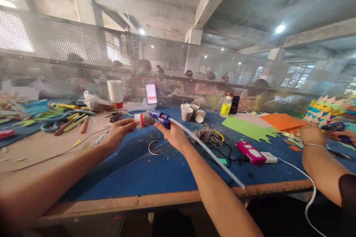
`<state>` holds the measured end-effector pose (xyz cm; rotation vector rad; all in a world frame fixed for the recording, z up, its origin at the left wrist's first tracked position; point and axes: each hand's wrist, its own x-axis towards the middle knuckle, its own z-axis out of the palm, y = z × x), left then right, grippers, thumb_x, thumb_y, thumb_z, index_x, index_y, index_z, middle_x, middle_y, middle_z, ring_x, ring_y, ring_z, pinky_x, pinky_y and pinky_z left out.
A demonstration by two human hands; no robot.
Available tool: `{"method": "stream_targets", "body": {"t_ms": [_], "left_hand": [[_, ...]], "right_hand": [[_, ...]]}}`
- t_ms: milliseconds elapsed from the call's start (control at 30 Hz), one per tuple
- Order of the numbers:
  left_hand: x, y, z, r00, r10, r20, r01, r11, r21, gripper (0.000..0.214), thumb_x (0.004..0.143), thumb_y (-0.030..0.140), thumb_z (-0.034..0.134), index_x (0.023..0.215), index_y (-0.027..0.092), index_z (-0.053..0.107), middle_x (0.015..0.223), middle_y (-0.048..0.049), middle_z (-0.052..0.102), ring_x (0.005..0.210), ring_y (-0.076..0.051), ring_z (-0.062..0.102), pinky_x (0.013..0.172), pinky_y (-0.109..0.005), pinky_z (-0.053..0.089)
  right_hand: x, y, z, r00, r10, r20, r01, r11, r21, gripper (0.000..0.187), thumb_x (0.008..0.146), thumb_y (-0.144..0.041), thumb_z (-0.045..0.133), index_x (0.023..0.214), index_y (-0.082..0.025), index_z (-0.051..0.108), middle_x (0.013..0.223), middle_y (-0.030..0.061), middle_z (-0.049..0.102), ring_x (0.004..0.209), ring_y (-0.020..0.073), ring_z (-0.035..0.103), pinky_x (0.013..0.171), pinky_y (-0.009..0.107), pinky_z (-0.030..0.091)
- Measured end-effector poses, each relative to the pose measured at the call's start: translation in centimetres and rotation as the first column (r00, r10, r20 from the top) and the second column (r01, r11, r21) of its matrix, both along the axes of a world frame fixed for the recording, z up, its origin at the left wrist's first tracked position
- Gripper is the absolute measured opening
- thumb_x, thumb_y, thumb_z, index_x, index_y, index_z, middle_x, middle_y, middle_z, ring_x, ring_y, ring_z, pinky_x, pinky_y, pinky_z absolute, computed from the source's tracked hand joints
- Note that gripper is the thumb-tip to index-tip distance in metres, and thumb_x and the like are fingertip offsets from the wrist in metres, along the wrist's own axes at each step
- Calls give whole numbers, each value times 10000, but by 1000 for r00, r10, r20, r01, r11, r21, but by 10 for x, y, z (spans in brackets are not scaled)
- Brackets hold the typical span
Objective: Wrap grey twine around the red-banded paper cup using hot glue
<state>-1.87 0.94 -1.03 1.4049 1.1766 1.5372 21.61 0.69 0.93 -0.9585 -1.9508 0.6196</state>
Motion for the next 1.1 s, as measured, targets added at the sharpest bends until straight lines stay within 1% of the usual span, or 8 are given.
{"method": "stream_targets", "body": {"t_ms": [167, 367, 533, 667, 900, 1000, 1100], "left_hand": [[1, -2, 1, 998, -6, -56, 8, 1000, 26, 248, 710, 428, 720, 796, 196, 743, 741, -6, 677, 675, -160, 548, 668, -262, 404], [5, -8, 8, 994, 33, -107, -31, 999, 17, 204, 688, 417, 717, 712, 215, 734, 636, 19, 628, 614, -163, 506, 600, -260, 361], [5, -6, 6, 995, 30, -96, -27, 999, 38, 215, 684, 412, 713, 754, 211, 743, 667, 14, 641, 612, -158, 489, 583, -257, 344], [4, -5, 5, 994, 44, -103, -41, 998, 37, 230, 681, 425, 707, 737, 205, 740, 630, 18, 622, 595, -156, 486, 566, -254, 333], [8, -11, 11, 993, 43, -111, -39, 999, 36, 254, 676, 417, 723, 775, 185, 754, 673, 6, 649, 636, -159, 499, 584, -250, 348], [8, -12, 12, 992, 51, -113, -47, 998, 36, 256, 667, 423, 727, 774, 192, 756, 656, 11, 646, 635, -165, 504, 588, -252, 352], [8, -12, 12, 991, 51, -121, -46, 998, 40, 242, 674, 428, 719, 761, 205, 754, 659, 16, 649, 625, -164, 511, 585, -253, 355]], "right_hand": [[-5, -8, 1, 998, -26, 49, 25, 1000, 17, 437, 870, -592, 511, 956, -178, 621, 528, -52, 499, 496, 115, 508, 551, 231, 422], [-7, -9, 1, 998, -18, 67, 17, 1000, 19, 443, 871, -594, 508, 993, -188, 635, 582, -34, 539, 546, 130, 527, 578, 241, 432], [-7, -11, 1, 994, -13, 108, 8, 999, 48, 430, 874, -587, 511, 990, -198, 652, 604, -23, 561, 587, 147, 556, 616, 251, 440], [-8, -10, 2, 991, -38, 127, 29, 997, 75, 428, 874, -583, 516, 981, -193, 658, 630, -16, 582, 616, 149, 571, 634, 248, 436], [-8, -9, -1, 990, -38, 138, 27, 996, 82, 426, 883, -581, 501, 987, -201, 662, 636, -17, 588, 610, 142, 568, 622, 238, 426], [-8, -9, -1, 988, -55, 147, 42, 995, 88, 421, 884, -582, 500, 978, -206, 664, 641, -15, 592, 620, 145, 573, 626, 241, 425], [-7, -9, -1, 987, -43, 154, 29, 995, 91, 414, 882, -577, 507, 984, -208, 665, 662, -11, 608, 641, 152, 584, 632, 243, 426]]}}
